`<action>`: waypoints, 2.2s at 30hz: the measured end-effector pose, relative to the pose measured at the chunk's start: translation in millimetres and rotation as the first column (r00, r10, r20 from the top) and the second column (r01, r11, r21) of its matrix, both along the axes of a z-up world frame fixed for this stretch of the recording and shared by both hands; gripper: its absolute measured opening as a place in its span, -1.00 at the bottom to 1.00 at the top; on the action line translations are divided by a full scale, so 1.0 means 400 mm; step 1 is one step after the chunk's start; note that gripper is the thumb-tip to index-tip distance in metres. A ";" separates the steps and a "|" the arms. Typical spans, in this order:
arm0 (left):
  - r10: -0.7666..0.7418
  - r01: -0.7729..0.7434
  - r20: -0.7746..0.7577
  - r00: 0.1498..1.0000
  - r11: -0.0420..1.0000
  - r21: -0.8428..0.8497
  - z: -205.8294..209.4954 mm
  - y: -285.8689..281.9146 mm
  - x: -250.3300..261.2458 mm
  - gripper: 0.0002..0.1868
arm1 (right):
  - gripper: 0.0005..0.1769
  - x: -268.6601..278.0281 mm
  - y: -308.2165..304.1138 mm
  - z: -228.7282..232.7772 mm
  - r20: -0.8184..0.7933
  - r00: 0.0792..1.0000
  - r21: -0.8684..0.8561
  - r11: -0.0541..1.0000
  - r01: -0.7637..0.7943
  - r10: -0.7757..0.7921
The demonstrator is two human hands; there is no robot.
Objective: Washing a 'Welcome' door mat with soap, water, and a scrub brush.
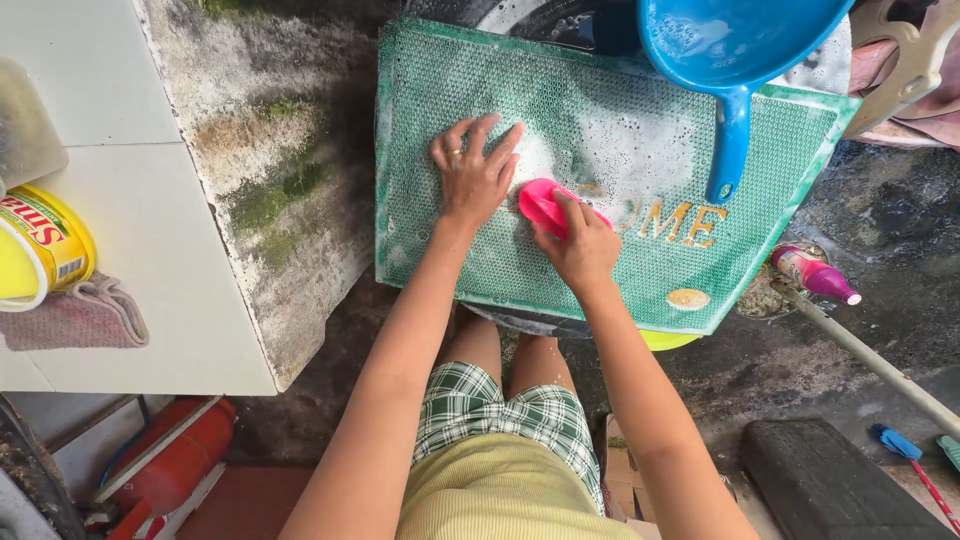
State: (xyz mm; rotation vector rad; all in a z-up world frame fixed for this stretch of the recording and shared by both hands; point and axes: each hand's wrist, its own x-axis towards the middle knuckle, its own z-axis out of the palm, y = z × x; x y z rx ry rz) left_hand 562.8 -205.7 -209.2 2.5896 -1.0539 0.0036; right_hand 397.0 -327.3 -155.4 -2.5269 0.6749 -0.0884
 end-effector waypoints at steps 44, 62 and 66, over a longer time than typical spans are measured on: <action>-0.162 0.207 -0.182 0.970 0.940 0.269 0.003 0.215 -0.292 -0.30 | -0.57 -0.193 -0.034 0.003 0.252 0.870 0.021 0.901 0.434 -0.424; -0.393 0.399 -0.070 0.917 0.907 0.133 0.062 0.301 -0.591 -0.35 | -0.64 -1.167 0.173 0.098 -0.333 0.375 0.828 -0.078 0.555 -0.865; -0.428 0.454 -0.167 0.888 0.876 0.164 0.068 0.329 -0.826 -0.29 | -0.69 -1.355 0.347 0.233 -0.214 0.320 0.826 0.004 0.563 -0.923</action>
